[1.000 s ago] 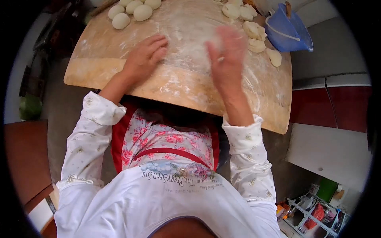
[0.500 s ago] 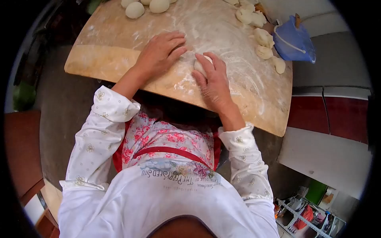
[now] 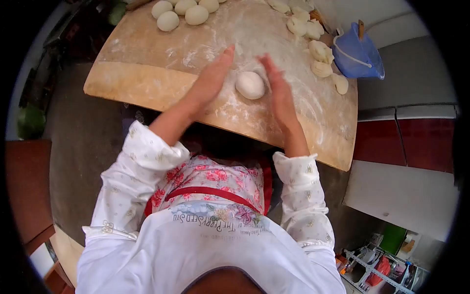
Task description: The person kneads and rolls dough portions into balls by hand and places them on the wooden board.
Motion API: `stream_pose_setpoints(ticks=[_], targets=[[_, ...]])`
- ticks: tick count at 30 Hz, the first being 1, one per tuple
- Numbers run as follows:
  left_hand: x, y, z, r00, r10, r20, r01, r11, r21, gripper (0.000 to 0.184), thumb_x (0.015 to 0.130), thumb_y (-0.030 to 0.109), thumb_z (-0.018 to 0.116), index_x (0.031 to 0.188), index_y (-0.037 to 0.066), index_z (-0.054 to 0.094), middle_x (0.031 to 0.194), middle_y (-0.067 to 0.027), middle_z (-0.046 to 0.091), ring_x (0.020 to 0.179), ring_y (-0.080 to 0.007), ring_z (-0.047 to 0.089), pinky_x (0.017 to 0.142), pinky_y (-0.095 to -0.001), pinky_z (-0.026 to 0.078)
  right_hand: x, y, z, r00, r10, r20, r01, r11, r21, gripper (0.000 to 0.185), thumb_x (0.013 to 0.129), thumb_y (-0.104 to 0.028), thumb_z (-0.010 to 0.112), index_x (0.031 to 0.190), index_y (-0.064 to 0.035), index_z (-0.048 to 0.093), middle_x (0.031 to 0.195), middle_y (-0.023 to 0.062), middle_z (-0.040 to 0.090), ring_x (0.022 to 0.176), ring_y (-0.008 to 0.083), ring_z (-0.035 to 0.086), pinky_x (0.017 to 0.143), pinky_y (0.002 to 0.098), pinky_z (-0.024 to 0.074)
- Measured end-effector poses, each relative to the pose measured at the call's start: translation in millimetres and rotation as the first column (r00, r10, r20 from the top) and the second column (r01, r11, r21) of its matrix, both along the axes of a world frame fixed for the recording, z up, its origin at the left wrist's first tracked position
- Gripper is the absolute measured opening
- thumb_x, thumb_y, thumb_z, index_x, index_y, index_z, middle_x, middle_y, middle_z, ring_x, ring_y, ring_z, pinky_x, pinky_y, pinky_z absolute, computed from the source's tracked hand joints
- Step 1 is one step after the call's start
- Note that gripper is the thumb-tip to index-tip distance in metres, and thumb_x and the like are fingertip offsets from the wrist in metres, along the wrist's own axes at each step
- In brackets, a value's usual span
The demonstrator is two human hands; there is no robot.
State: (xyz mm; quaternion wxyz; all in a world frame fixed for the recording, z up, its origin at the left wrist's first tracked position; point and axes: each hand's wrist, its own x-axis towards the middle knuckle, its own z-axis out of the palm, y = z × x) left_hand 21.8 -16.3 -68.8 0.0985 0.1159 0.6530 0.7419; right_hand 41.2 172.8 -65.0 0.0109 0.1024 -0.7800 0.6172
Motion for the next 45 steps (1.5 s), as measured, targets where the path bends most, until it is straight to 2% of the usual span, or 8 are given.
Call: stream_pose_setpoints(ticks=[3, 6, 11, 15, 19, 23, 41, 45], targets=[[21, 41, -16, 0.995, 0.012, 0.095, -0.034, 0.972, 0.232, 0.077, 0.102, 0.053, 0.025, 0.151, -0.002, 0.006, 0.160, -0.0144, 0.006, 0.148, -0.0222, 0.002, 0.119, -0.0339, 0.002, -30, -4, -22, 0.978, -0.208, 0.009, 0.193, 0.894, -0.405, 0.081, 0.098, -0.063, 0.015, 0.153, -0.0030, 0.007, 0.159, 0.0142, 0.015, 0.148, 0.0260, 0.009, 0.119, 0.0365, 0.0042], [39, 71, -3, 0.982, 0.169, 0.080, -0.172, 0.984, 0.041, 0.071, 0.103, 0.046, 0.030, 0.150, -0.004, 0.013, 0.158, -0.0213, 0.013, 0.147, -0.0267, 0.012, 0.118, -0.0337, 0.011, -27, -35, -20, 0.989, -0.135, 0.053, 0.145, 0.876, -0.461, 0.084, 0.097, -0.064, 0.015, 0.152, -0.0014, 0.004, 0.160, 0.0153, 0.009, 0.148, 0.0271, 0.005, 0.119, 0.0373, 0.0037], [-13, 61, 6, 0.989, 0.043, 0.142, -0.054, 0.996, 0.076, 0.074, 0.102, 0.048, 0.029, 0.149, -0.007, 0.014, 0.156, -0.0233, 0.019, 0.146, -0.0292, 0.017, 0.117, -0.0318, 0.015, 32, -51, -18, 0.966, -0.227, 0.127, 0.260, 0.850, -0.457, 0.086, 0.098, -0.064, 0.014, 0.151, 0.0028, 0.005, 0.160, 0.0155, 0.007, 0.148, 0.0277, 0.006, 0.119, 0.0379, 0.0056], [-12, 53, 0, 0.972, 0.228, -0.050, -0.228, 0.974, 0.011, 0.074, 0.101, 0.052, 0.029, 0.150, -0.004, 0.018, 0.154, -0.0206, 0.027, 0.143, -0.0274, 0.025, 0.115, -0.0304, 0.019, 12, -24, -10, 0.942, -0.329, 0.068, 0.335, 0.898, -0.285, 0.088, 0.097, -0.064, 0.015, 0.150, 0.0062, 0.010, 0.158, 0.0196, 0.012, 0.147, 0.0290, 0.013, 0.119, 0.0374, 0.0082], [19, 68, -10, 0.980, 0.162, 0.118, -0.185, 0.957, 0.224, 0.077, 0.100, 0.057, 0.028, 0.150, -0.001, 0.022, 0.150, -0.0160, 0.034, 0.135, -0.0243, 0.038, 0.112, -0.0284, 0.023, -29, -38, -14, 0.974, -0.217, 0.066, 0.219, 0.826, -0.519, 0.080, 0.100, -0.058, 0.022, 0.149, 0.0052, 0.015, 0.157, 0.0202, 0.016, 0.146, 0.0284, 0.016, 0.118, 0.0354, 0.0128], [4, 62, 27, 0.952, -0.036, 0.304, -0.077, 0.933, 0.350, 0.078, 0.100, 0.060, 0.022, 0.154, 0.007, 0.006, 0.161, -0.0078, 0.003, 0.148, -0.0203, 0.007, 0.118, -0.0321, 0.009, 1, -53, -19, 0.976, -0.198, 0.084, 0.215, 0.881, -0.422, 0.091, 0.094, -0.070, 0.011, 0.152, 0.0006, 0.006, 0.158, 0.0181, 0.014, 0.147, 0.0287, 0.014, 0.119, 0.0385, 0.0100], [-25, 51, -10, 0.998, 0.058, 0.033, -0.065, 0.951, 0.301, 0.083, 0.098, 0.063, 0.016, 0.152, 0.002, 0.000, 0.161, -0.0109, -0.001, 0.148, -0.0221, -0.003, 0.119, -0.0340, 0.003, 14, -52, -12, 0.957, -0.276, 0.087, 0.282, 0.823, -0.494, 0.094, 0.092, -0.071, 0.008, 0.151, 0.0020, 0.013, 0.156, 0.0197, 0.022, 0.145, 0.0292, 0.019, 0.118, 0.0374, 0.0102], [5, 49, -3, 0.991, 0.084, 0.108, -0.119, 0.914, 0.387, 0.081, 0.099, 0.061, 0.021, 0.152, 0.002, 0.006, 0.160, -0.0111, 0.008, 0.147, -0.0231, 0.007, 0.119, -0.0347, 0.008, -16, -45, -17, 0.948, -0.314, 0.061, 0.302, 0.816, -0.494, 0.089, 0.095, -0.067, 0.008, 0.150, 0.0026, 0.015, 0.152, 0.0197, 0.030, 0.143, 0.0290, 0.027, 0.118, 0.0371, 0.0150]])
